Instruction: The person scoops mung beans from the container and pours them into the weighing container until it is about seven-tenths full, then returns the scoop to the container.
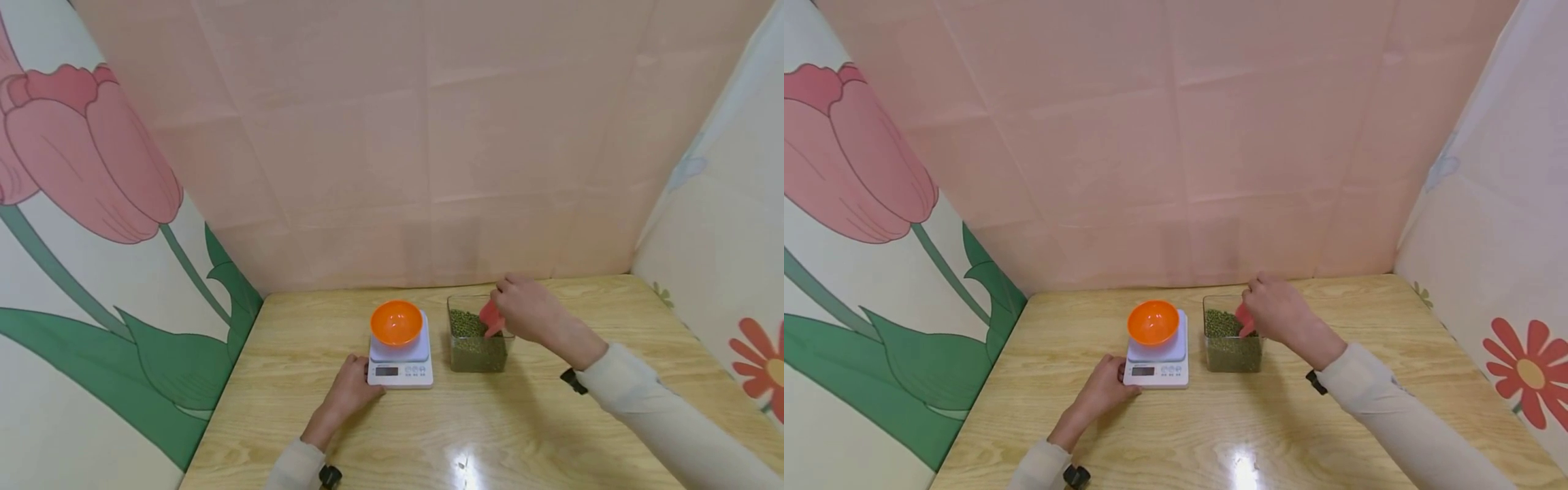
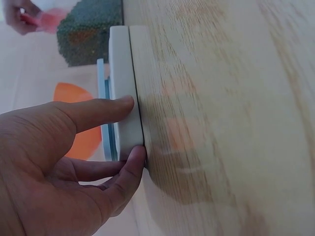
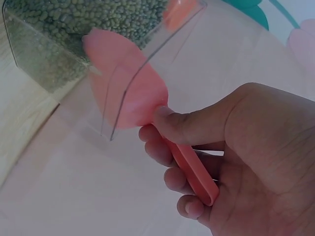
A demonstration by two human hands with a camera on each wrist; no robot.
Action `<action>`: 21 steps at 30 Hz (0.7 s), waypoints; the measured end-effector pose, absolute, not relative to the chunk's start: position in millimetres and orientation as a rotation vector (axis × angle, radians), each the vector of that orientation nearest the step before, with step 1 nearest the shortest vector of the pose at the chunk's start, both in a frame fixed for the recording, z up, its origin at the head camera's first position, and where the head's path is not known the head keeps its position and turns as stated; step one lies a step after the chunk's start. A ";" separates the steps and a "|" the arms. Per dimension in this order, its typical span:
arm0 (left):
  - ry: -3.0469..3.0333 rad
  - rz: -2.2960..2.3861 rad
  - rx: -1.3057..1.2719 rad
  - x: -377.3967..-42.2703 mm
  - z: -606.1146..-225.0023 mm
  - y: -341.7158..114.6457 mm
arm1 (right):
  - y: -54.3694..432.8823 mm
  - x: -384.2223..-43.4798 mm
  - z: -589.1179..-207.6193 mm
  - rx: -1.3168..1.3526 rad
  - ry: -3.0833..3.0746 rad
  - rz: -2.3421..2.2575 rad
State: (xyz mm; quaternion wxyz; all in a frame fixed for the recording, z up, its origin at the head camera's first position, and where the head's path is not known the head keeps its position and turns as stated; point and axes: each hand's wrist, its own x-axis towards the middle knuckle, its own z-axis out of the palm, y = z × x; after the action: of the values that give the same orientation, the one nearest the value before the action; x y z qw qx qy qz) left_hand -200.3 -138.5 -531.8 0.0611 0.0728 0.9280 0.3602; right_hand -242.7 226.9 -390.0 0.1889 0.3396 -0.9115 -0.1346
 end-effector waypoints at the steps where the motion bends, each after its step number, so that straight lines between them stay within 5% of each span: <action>1: 2.809 1.086 0.221 -200.4 -532.2 -138.6 | 226.9 -242.0 -388.8 0.951 -2.560 -0.374; 21: 2.825 1.092 0.268 -199.3 -534.5 -140.3 | 227.1 -237.9 -376.6 0.926 -2.589 -0.353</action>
State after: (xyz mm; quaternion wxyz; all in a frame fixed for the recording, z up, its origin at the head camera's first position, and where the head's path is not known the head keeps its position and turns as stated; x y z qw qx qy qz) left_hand -199.3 -140.3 -534.5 0.0506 0.0879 0.9279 0.3588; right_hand -237.9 227.1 -376.6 0.1836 0.3283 -0.9181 -0.1250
